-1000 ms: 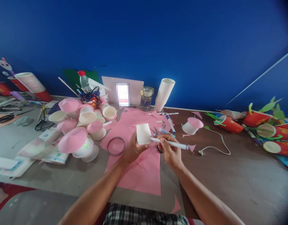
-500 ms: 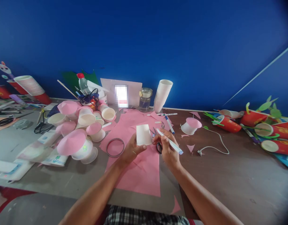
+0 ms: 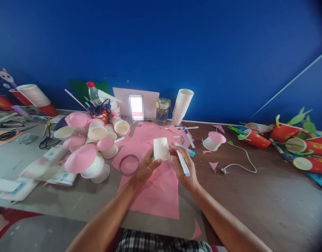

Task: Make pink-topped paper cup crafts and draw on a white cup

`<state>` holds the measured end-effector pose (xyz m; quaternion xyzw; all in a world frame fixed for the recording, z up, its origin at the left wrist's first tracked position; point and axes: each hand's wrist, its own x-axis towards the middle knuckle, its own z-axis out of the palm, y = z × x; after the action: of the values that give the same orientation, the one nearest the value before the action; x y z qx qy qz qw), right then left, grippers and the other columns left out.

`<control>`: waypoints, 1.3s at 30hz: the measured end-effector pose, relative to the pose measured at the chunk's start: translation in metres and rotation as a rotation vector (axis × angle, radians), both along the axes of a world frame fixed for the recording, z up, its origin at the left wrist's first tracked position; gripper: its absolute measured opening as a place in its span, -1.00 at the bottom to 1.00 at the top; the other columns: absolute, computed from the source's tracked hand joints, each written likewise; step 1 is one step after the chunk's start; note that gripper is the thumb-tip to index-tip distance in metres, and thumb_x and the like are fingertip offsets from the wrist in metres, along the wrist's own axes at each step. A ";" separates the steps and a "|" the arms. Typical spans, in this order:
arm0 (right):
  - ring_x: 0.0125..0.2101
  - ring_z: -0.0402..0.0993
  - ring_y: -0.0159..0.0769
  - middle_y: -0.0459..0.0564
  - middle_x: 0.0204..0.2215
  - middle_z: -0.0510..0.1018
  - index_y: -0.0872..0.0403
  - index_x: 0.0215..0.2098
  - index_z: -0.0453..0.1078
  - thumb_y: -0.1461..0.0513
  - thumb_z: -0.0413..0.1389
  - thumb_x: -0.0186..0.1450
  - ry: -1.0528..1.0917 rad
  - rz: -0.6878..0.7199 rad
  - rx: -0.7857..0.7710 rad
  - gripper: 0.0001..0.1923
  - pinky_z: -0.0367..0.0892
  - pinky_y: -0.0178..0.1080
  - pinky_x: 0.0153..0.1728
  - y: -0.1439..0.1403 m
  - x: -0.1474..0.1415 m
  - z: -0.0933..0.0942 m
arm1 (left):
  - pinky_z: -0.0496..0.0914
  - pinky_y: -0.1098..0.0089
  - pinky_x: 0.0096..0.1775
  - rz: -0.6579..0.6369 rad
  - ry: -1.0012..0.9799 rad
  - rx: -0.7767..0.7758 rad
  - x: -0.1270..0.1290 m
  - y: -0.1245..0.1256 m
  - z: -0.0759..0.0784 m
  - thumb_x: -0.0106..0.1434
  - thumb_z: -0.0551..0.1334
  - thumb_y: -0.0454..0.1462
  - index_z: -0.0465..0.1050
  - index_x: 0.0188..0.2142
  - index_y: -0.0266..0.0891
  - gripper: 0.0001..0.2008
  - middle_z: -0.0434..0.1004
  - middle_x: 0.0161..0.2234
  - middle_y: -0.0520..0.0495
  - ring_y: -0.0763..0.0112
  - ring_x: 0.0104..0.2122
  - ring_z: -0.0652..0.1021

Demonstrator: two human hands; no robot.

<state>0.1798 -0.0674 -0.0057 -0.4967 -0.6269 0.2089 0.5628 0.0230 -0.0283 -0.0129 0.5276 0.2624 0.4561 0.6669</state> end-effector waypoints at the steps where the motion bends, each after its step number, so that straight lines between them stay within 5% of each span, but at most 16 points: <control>1: -0.15 0.46 -0.18 0.04 -0.17 0.50 -0.01 0.03 0.29 0.21 0.04 0.34 -0.024 0.001 0.014 -0.72 0.38 -0.09 -0.11 0.000 0.000 0.000 | 0.29 0.20 0.07 -0.007 0.005 -0.004 0.000 0.000 -0.001 0.16 0.32 -0.12 0.28 0.13 -0.21 -0.43 0.39 0.09 -0.20 0.10 0.10 0.38; 13: -0.15 0.44 -0.14 0.07 -0.17 0.48 0.00 0.02 0.29 0.25 0.02 0.32 -0.133 0.054 0.056 -0.71 0.35 -0.07 -0.11 -0.002 -0.005 0.002 | 0.36 0.23 -0.07 0.010 0.104 0.048 0.001 -0.002 0.006 0.07 0.37 -0.05 0.31 0.08 -0.20 -0.38 0.50 -0.06 -0.19 0.12 -0.04 0.46; 26: -0.13 0.45 -0.19 0.03 -0.17 0.51 -0.02 0.08 0.26 0.23 0.00 0.36 -0.027 0.001 0.051 -0.68 0.35 -0.10 -0.07 -0.003 -0.002 -0.001 | 0.32 0.24 -0.06 0.077 0.200 0.011 -0.003 0.004 -0.010 0.10 0.37 -0.08 0.25 0.05 -0.24 -0.40 0.45 -0.06 -0.17 0.15 -0.04 0.43; 39: -0.50 0.42 -0.32 -0.06 -0.53 0.50 0.04 -0.18 0.46 0.06 -0.06 0.39 0.197 0.139 -0.039 -0.68 0.36 -0.25 -0.46 -0.008 0.005 0.009 | 0.32 0.32 -0.16 0.074 0.239 0.005 -0.001 0.002 -0.005 0.06 0.37 -0.04 0.33 -0.10 -0.25 -0.49 0.45 -0.19 -0.09 0.25 -0.18 0.43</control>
<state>0.1846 -0.0756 0.0035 -0.4397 -0.5974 0.3073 0.5961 0.0216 -0.0263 -0.0178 0.5697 0.3584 0.4148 0.6123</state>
